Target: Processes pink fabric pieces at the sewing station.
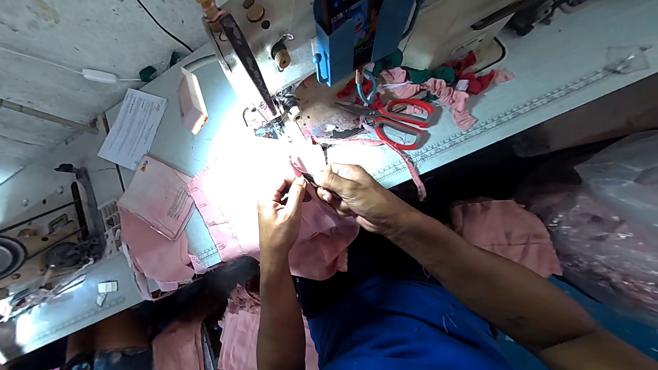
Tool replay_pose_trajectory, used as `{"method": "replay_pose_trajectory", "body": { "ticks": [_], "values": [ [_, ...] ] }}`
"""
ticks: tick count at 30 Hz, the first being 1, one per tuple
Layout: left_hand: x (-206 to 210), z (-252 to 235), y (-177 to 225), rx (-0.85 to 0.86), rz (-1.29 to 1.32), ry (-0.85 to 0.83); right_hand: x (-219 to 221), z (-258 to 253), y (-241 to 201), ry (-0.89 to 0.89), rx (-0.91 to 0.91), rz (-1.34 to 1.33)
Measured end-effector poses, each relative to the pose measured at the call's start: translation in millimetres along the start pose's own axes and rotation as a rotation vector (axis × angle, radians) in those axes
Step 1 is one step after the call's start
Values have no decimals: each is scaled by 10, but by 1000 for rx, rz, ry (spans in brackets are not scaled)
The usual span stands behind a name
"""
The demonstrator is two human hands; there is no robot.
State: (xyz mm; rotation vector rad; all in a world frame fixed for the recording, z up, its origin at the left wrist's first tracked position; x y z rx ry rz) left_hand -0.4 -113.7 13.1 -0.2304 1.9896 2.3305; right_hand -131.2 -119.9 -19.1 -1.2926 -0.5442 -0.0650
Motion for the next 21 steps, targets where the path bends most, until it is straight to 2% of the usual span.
{"method": "replay_pose_trajectory", "body": {
  "ticks": [2, 9, 18, 21],
  "values": [
    [4, -1, 3, 1, -7, 1, -6, -5, -12, 13, -11, 16],
    [-17, -4, -30, -28, 26, -11, 82, 27, 144, -45, 159, -209],
    [0, -7, -4, -6, 27, -15, 8, -2, 23, 27, 27, -70],
    [-7, 0, -24, -19, 54, -17, 40, 3, 79, -12, 80, -135]
  ]
}}
Point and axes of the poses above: each hand's wrist, its own z-axis away from the middle knuckle, its own x-axis out of the palm, y = z × x, the point moved 10 cm from there along -z, towards the middle knuckle, and after that the axes turned 12 degrees about -x, right-handed, at the moved point
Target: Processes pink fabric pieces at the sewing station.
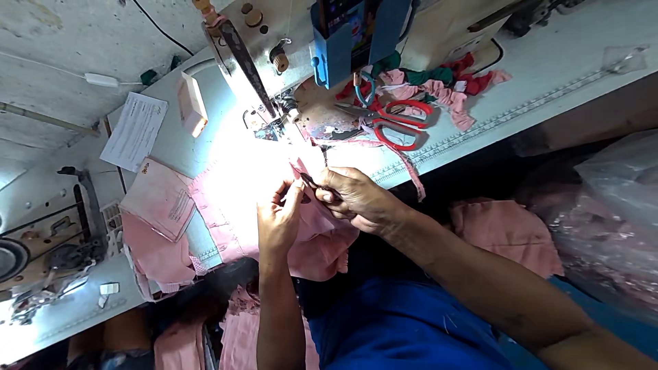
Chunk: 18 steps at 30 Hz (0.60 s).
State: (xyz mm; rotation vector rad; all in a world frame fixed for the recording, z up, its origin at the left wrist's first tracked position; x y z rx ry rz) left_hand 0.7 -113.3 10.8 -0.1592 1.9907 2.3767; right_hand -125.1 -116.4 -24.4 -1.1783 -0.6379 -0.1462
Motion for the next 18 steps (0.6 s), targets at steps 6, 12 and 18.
{"method": "replay_pose_trajectory", "body": {
  "ticks": [6, 12, 18],
  "values": [
    [1, -1, -23, -20, 14, 2, -15, 1, -46, -12, -25, 66],
    [18, 0, 0, 5, -34, 0, -32, -10, -181, 37, -156, 208],
    [12, 0, 8, -2, -44, 7, -44, -37, -166, 36, -169, 184]
  ]
}}
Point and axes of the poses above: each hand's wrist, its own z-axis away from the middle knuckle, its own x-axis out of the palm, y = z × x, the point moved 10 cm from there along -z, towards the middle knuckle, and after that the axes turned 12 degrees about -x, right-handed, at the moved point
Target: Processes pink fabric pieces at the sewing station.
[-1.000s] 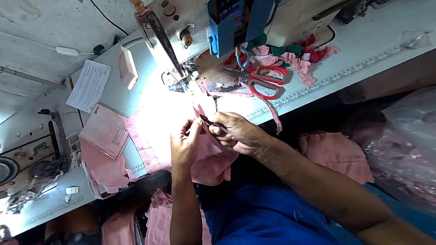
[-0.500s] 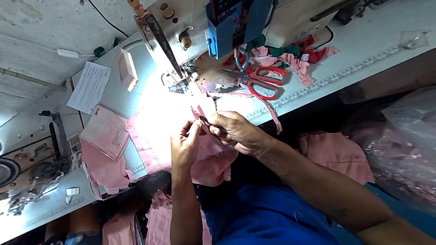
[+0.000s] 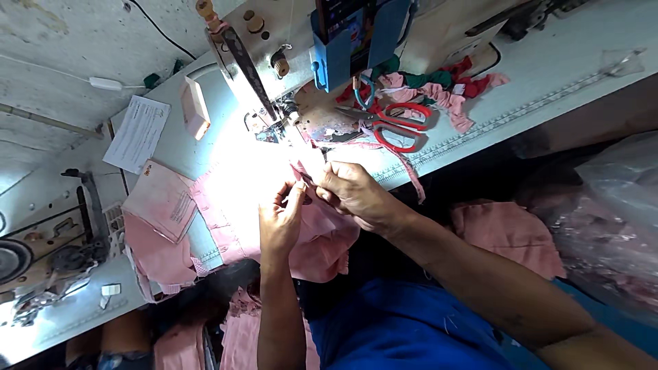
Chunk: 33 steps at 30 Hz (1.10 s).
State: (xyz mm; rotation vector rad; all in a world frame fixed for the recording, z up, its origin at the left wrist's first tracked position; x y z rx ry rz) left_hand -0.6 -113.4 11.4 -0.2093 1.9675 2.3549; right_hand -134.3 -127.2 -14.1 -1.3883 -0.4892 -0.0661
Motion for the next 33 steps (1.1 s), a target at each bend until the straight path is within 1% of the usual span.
{"method": "replay_pose_trajectory", "body": {
  "ticks": [2, 4, 13, 19, 23, 26, 28, 31, 33],
  "values": [
    [-3, -1, -5, -3, 7, 4, 19, 13, 82, -4, 94, -109],
    [-4, -3, -7, -5, 11, 5, 26, 18, 102, -11, 133, -137],
    [-1, -10, -41, -19, 14, 1, 17, 24, 33, -42, 123, -44],
    [-5, -8, -39, -27, 12, 2, 17, -27, -15, -25, 51, 18],
    [-17, -4, -40, -30, -14, 11, -40, -52, -96, -4, -58, 229],
    [-16, -7, -49, -29, -5, 12, -62, -54, -101, 0, -76, 303],
    [-13, -10, -49, -24, 11, 6, -36, -58, -58, -13, -33, 192],
    [-21, -11, -52, -26, 36, -2, 49, -26, 73, -43, 127, -112],
    [-34, -14, -61, -35, 35, 5, 62, -19, 98, -52, 155, -147]
  ]
}}
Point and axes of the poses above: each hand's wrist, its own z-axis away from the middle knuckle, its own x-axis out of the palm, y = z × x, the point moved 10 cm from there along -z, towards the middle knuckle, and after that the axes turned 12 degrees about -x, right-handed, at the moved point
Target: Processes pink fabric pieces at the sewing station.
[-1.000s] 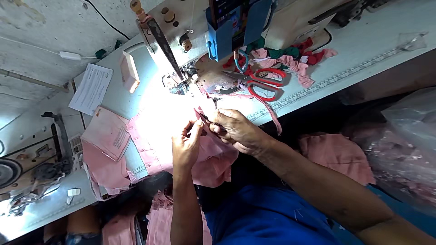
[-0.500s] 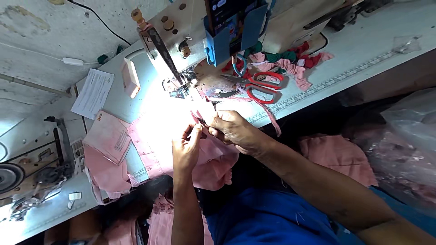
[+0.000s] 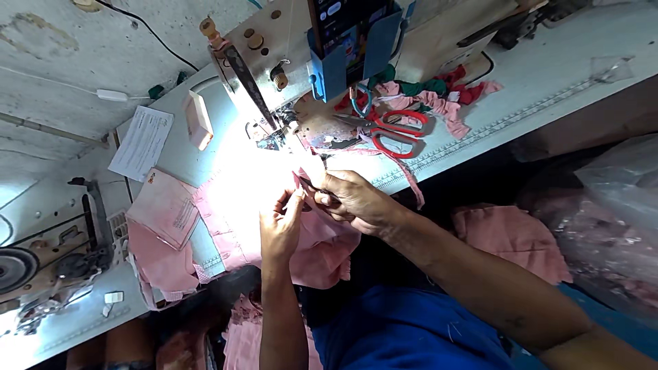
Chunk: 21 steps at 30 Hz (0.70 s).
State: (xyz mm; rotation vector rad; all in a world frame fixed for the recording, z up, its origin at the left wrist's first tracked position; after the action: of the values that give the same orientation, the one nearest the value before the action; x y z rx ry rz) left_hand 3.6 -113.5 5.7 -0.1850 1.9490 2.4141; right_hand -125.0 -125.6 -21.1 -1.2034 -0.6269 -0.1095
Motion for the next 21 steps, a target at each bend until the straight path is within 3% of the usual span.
{"method": "replay_pose_trajectory", "body": {
  "ticks": [5, 10, 16, 21],
  "values": [
    [-18, -8, -28, 5, 42, 10, -36, -16, -115, 0, -129, 305],
    [-39, 13, -17, 38, 68, 10, -40, -30, -348, 26, -333, 834],
    [-110, 37, 10, 60, 35, 13, 138, -94, -474, -47, -492, 984],
    [-204, 62, 116, 85, 60, 142, 202, -13, -515, 49, -573, 1083]
  ]
}}
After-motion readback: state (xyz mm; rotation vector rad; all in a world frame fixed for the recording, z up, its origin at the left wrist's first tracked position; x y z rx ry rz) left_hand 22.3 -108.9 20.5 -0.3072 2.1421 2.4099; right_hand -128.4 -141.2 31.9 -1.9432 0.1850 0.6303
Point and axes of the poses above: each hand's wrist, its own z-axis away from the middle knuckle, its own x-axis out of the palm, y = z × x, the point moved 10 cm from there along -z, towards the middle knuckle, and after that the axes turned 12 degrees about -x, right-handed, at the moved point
